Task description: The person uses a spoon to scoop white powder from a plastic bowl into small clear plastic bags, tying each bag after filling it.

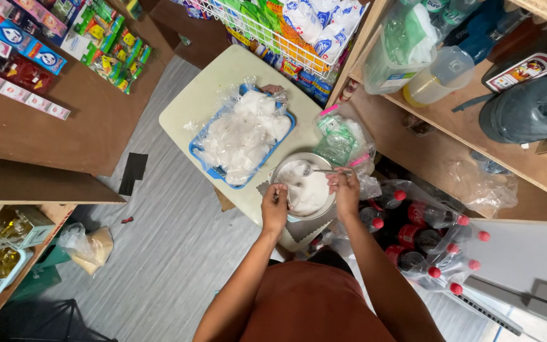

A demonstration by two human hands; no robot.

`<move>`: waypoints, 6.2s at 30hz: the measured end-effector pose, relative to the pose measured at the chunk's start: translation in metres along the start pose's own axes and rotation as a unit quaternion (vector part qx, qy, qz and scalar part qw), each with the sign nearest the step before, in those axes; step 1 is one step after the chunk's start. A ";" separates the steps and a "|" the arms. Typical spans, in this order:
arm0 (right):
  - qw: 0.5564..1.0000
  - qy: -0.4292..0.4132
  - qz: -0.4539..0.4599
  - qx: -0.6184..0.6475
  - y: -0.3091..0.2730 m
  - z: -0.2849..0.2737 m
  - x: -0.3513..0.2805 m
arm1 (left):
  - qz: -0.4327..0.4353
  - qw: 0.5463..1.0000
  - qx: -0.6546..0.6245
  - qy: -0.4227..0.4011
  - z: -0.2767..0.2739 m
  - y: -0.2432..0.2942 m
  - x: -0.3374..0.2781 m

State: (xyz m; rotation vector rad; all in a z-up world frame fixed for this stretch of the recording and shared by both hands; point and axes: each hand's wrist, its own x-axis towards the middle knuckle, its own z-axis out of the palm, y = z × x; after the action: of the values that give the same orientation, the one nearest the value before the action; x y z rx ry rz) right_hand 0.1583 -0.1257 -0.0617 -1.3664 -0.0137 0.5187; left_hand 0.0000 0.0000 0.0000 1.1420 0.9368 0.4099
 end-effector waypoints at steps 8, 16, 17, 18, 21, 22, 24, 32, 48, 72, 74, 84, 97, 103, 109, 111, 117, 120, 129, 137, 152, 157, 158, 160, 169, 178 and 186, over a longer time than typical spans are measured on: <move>0.960 -0.102 -0.110 -0.237 -0.051 -0.001 -0.053 | 0.007 1.000 -0.003 -0.008 0.009 -0.014 0.012; 0.917 -0.108 -0.221 -0.314 -0.040 -0.016 -0.055 | -0.001 1.000 -0.020 -0.011 0.006 -0.006 0.014; 0.924 -0.060 -0.201 -0.321 -0.048 -0.014 -0.056 | -0.003 1.000 -0.018 -0.020 0.004 -0.001 0.014; 0.928 -0.013 -0.179 -0.327 -0.057 -0.011 -0.057 | -0.006 0.999 -0.015 -0.028 0.002 0.003 0.014; 0.938 -0.046 -0.107 -0.325 -0.030 -0.016 -0.044 | -0.004 0.997 -0.017 -0.080 -0.001 0.023 0.012; 0.939 -0.045 -0.109 -0.324 -0.010 -0.025 -0.036 | -0.003 0.997 -0.016 -0.081 -0.001 0.033 0.010; 0.896 -0.083 -0.088 -0.428 0.030 -0.040 -0.020 | 0.032 0.990 -0.005 -0.140 -0.002 0.052 0.006; 0.873 -0.156 -0.218 -0.407 -0.093 0.033 -0.076 | 0.023 0.978 -0.020 -0.204 0.003 0.120 -0.015; 0.954 -0.279 0.056 -0.098 -0.128 0.054 -0.062 | 0.133 0.962 -0.077 -0.226 -0.023 0.128 -0.013; 0.957 -0.267 0.099 -0.046 -0.125 0.076 -0.091 | 0.045 0.981 -0.149 -0.116 -0.007 0.157 -0.026; 0.962 -0.244 0.098 -0.078 -0.121 0.066 -0.090 | 0.085 0.988 -0.099 -0.085 -0.036 0.154 -0.006; 0.958 -0.216 0.135 -0.130 -0.097 0.025 -0.094 | 0.174 0.967 -0.103 0.154 -0.173 0.040 0.135; 0.963 -0.187 0.142 -0.133 -0.085 0.007 -0.097 | 0.097 0.979 0.072 0.165 -0.093 0.014 0.130; 0.980 -0.100 0.108 -0.136 -0.072 -0.015 -0.067 | 0.088 0.964 0.162 0.190 -0.067 0.056 0.056; 0.989 0.049 0.098 -0.099 -0.015 -0.040 0.026 | 0.216 0.937 0.155 0.225 -0.076 0.013 0.037; 0.982 0.055 0.140 -0.110 0.012 -0.047 0.062 | 0.189 0.944 0.162 0.217 -0.064 0.031 0.011; 0.953 0.176 0.180 -0.167 0.003 -0.005 0.080 | 0.189 0.968 0.132 0.101 -0.036 0.044 -0.028; 0.954 0.149 0.195 -0.170 0.027 -0.011 0.100 | 0.182 0.972 0.131 0.073 -0.026 0.051 -0.035; 0.968 0.135 0.207 -0.045 0.051 -0.033 0.106 | 0.159 0.984 0.082 0.015 -0.021 0.051 -0.029; 0.996 0.025 0.084 0.035 0.002 -0.037 0.045 | 0.161 0.982 0.093 -0.014 -0.021 0.054 -0.033; 0.971 -0.209 0.063 -0.096 -0.042 -0.021 -0.117 | 0.094 0.990 0.002 -0.102 -0.028 0.054 -0.062; 0.961 -0.136 0.055 -0.234 -0.048 -0.028 -0.075 | 0.089 0.995 0.024 -0.036 -0.035 0.059 -0.069; 0.954 -0.112 -0.030 -0.275 -0.043 -0.032 -0.056 | 0.094 0.995 0.027 -0.025 -0.037 0.063 -0.071; 0.938 -0.088 -0.113 -0.315 -0.030 -0.042 -0.013 | 0.098 0.995 0.030 -0.015 -0.039 0.065 -0.072; 0.753 -0.107 -0.228 -0.607 -0.009 -0.034 0.092 | 0.120 0.992 0.021 0.035 -0.049 0.072 -0.083; 0.632 -0.136 -0.117 -0.754 -0.013 -0.026 0.115 | 0.077 0.993 0.024 0.081 -0.066 0.062 -0.092; 0.597 -0.161 -0.062 -0.783 0.004 -0.039 0.129 | 0.126 0.991 0.013 0.049 -0.052 0.065 -0.084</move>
State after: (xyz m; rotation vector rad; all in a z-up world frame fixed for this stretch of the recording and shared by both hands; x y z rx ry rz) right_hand 0.2837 -0.1149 -0.1108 -2.9386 -1.1146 0.6113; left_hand -0.0786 -0.0025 0.0881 1.2777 0.8877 0.6658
